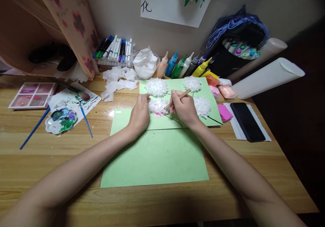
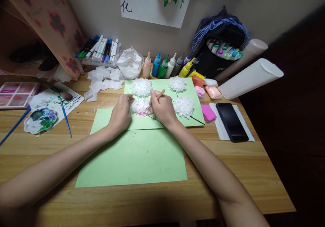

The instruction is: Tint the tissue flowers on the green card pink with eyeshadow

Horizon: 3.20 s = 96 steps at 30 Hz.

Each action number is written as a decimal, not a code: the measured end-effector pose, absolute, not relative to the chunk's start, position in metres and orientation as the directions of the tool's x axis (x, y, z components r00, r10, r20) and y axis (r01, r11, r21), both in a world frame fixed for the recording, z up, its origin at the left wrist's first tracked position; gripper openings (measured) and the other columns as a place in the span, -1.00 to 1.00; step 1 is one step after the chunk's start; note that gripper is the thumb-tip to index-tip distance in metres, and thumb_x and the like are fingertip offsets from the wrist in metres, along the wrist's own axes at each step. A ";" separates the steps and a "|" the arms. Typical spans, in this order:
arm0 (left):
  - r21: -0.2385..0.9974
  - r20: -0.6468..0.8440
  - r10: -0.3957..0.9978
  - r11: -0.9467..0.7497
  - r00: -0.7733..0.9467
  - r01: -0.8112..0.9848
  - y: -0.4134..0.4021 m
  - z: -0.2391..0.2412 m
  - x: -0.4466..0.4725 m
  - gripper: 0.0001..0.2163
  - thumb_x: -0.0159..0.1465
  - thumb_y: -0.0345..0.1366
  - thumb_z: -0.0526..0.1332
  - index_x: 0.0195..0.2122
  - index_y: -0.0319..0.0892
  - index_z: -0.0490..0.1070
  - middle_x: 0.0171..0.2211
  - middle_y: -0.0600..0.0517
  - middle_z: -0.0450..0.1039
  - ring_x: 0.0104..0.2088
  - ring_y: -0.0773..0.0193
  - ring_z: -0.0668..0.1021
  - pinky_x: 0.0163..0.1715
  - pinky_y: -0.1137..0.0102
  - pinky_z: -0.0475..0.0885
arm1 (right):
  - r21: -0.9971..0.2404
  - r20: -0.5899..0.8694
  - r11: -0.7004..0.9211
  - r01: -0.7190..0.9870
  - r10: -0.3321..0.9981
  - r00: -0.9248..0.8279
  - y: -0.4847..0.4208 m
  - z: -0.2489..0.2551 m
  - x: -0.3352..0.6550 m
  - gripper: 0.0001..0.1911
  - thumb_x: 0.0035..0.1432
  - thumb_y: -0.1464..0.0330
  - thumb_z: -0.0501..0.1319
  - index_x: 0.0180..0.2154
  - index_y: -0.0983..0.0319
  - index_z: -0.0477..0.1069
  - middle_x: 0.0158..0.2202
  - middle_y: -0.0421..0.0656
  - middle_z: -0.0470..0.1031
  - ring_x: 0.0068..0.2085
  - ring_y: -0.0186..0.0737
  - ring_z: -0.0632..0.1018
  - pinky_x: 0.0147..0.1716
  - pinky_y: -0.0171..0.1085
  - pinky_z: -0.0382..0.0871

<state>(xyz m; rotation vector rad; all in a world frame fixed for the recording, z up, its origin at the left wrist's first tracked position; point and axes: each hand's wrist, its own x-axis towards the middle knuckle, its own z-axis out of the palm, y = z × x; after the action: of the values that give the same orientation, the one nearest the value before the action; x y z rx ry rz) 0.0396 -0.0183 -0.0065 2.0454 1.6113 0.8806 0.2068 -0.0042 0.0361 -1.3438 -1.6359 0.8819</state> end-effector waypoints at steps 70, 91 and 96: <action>0.599 0.241 0.957 -0.276 0.160 0.752 -0.020 -0.007 0.041 -0.51 0.07 -0.67 -0.11 0.02 -0.20 0.16 -0.10 -0.13 0.28 -0.06 0.13 0.41 -0.09 0.21 0.39 | -0.503 0.583 0.607 0.615 0.764 -0.277 -0.036 0.006 0.218 -0.58 0.32 0.33 -0.08 -0.61 0.17 0.17 -0.71 -0.23 0.28 -0.66 -0.34 0.35 -0.65 -0.31 0.14; 0.584 0.210 0.963 -0.261 0.167 0.769 -0.020 -0.004 0.042 -0.57 0.14 -0.63 -0.11 0.02 -0.22 0.17 -0.08 -0.16 0.27 -0.04 0.10 0.41 -0.12 0.22 0.40 | -0.773 0.258 0.270 0.574 0.960 -0.105 -0.005 0.035 0.194 -0.54 0.32 0.21 -0.06 -0.62 0.16 0.17 -0.81 -0.29 0.25 -0.66 -0.29 0.42 -0.52 -0.28 0.31; 0.608 0.203 0.965 -0.257 0.166 0.751 -0.020 -0.004 0.041 -0.58 0.15 -0.62 -0.12 0.02 -0.25 0.16 -0.08 -0.18 0.27 -0.04 0.10 0.42 -0.12 0.22 0.40 | -0.820 0.191 0.257 0.511 0.965 -0.178 -0.001 0.043 0.198 -0.54 0.30 0.19 -0.01 -0.62 0.19 0.22 -0.80 -0.28 0.27 -0.64 -0.30 0.43 -0.53 -0.31 0.30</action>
<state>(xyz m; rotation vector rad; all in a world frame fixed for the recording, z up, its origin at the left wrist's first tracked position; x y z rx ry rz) 0.0409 -0.0199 -0.0035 2.0817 1.6316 0.8000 0.1984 -0.0006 0.0431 -1.3494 -1.8047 0.7946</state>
